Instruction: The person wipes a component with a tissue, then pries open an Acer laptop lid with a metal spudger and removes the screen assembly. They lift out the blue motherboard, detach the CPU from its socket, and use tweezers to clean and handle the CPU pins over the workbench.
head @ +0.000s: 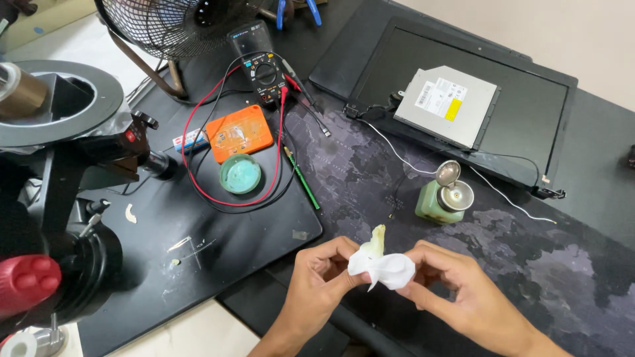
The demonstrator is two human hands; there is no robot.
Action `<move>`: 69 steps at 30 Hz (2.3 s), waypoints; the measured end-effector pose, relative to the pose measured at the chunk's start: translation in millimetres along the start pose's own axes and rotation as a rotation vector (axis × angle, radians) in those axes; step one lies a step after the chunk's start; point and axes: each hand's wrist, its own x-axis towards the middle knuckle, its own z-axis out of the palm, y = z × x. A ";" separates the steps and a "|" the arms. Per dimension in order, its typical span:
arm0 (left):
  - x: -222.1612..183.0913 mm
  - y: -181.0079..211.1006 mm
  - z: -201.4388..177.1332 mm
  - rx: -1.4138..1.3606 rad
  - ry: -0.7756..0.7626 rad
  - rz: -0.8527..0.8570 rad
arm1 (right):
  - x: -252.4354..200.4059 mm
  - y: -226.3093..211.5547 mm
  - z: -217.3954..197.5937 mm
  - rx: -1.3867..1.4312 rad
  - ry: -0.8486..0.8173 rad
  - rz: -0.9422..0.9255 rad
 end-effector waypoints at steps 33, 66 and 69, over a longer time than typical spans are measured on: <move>2.7 49.1 -12.7 0.567 -0.218 0.264 | -2.5 -17.1 -16.1 0.349 -0.243 0.326; 8.2 98.8 -89.7 0.628 0.379 0.309 | 36.9 -14.8 26.4 0.128 0.049 0.092; 5.8 107.8 -93.8 0.717 0.430 0.300 | 88.4 -28.6 41.7 -0.144 0.199 -0.078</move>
